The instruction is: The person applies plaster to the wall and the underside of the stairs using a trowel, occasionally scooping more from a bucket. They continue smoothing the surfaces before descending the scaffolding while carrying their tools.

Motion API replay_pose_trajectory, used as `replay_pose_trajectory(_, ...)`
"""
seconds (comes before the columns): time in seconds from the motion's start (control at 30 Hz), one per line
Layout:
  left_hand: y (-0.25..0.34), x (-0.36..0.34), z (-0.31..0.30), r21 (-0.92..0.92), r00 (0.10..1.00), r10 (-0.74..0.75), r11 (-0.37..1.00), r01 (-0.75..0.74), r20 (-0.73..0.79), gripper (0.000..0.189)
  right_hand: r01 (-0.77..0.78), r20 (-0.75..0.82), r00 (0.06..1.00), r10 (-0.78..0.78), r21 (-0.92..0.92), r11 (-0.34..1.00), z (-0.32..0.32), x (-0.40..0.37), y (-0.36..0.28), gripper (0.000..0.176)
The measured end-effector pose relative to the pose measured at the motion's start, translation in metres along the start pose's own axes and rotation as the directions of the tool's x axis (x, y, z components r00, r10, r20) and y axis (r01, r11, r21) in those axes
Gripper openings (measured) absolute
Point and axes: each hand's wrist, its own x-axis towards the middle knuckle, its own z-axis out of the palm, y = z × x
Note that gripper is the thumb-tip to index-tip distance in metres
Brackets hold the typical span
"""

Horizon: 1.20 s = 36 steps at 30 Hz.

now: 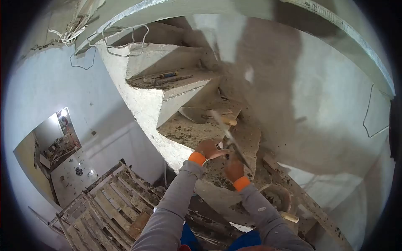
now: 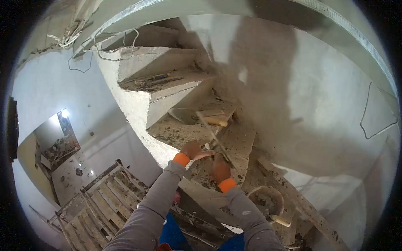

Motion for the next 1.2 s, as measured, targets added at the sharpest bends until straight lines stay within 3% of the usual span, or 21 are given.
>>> replay_pose_trajectory(0.1, 0.004, -0.003, -0.004, 0.028, 0.999, 0.006, 1.000, -0.007, 0.046, 0.095, 0.111, -0.193, 0.977, -0.093, 0.085, 0.990, -0.035, 0.014, 0.014, 0.040)
replay_pose_trajectory(0.2, 0.007, -0.003, -0.008, 0.011, 0.998, -0.026, 1.000, 0.025, 0.056, 0.098, 0.272, -0.512, 0.842, -0.168, 0.135, 0.953, -0.071, 0.048, 0.010, 0.026)
replay_pose_trajectory(0.3, 0.006, -0.001, -0.004, -0.012, 0.999, -0.048, 0.999, 0.048, 0.017, 0.101, 0.303, -0.479, 0.868, -0.131, 0.301, 0.904, -0.126, 0.095, -0.024, 0.016)
replay_pose_trajectory(0.4, 0.014, -0.007, -0.013, -0.020, 0.995, -0.083, 0.996, 0.084, 0.057, 0.096, 0.459, -0.457, 0.863, -0.215, 0.530, 0.713, -0.167, 0.157, -0.065, 0.014)
replay_pose_trajectory(0.47, 0.012, -0.003, -0.015, -0.028, 0.993, -0.088, 0.996, 0.090, 0.081, 0.096, 0.472, -0.472, 0.843, -0.259, 0.418, 0.777, -0.189, 0.202, -0.096, 0.015)
replay_pose_trajectory(0.53, 0.004, 0.002, -0.005, -0.046, 0.993, -0.074, 0.996, 0.079, 0.091, 0.100, 0.598, -0.610, 0.731, -0.305, 0.356, 0.718, -0.185, 0.252, -0.116, 0.015)
replay_pose_trajectory(0.6, 0.008, -0.001, -0.010, -0.023, 0.994, -0.072, 0.997, 0.074, 0.084, 0.098, 0.548, -0.605, 0.747, -0.276, 0.325, 0.771, -0.192, 0.286, -0.143, 0.021)
replay_pose_trajectory(0.67, 0.010, -0.001, -0.011, 0.001, 0.994, -0.075, 0.997, 0.075, 0.074, 0.096, 0.647, -0.589, 0.713, -0.381, 0.342, 0.681, -0.190, 0.331, -0.155, 0.026)
replay_pose_trajectory(0.73, 0.010, -0.001, -0.009, 0.027, 0.995, -0.084, 0.996, 0.082, 0.062, 0.095, 0.657, -0.578, 0.718, -0.389, 0.376, 0.654, -0.186, 0.365, -0.168, 0.028)
replay_pose_trajectory(0.87, 0.006, 0.001, -0.007, 0.018, 0.996, -0.063, 0.998, 0.062, 0.064, 0.094, 0.596, -0.548, 0.772, -0.323, 0.444, 0.670, -0.190, 0.380, -0.204, 0.025)
replay_pose_trajectory(0.93, 0.017, -0.004, -0.020, 0.015, 0.987, -0.097, 0.995, 0.096, 0.127, 0.093, 0.612, -0.587, 0.753, -0.296, 0.463, 0.641, -0.189, 0.392, -0.211, 0.025)
replay_pose_trajectory(1.13, 0.020, -0.008, -0.022, 0.023, 0.997, -0.062, 0.998, 0.061, 0.043, 0.092, 0.610, -0.641, 0.751, -0.156, 0.585, 0.534, -0.196, 0.398, -0.215, 0.019)
replay_pose_trajectory(1.2, 0.023, -0.009, -0.026, -0.005, 0.990, -0.100, 0.995, 0.101, 0.097, 0.092, 0.622, -0.679, 0.726, -0.114, 0.577, 0.530, -0.199, 0.394, -0.210, 0.017)
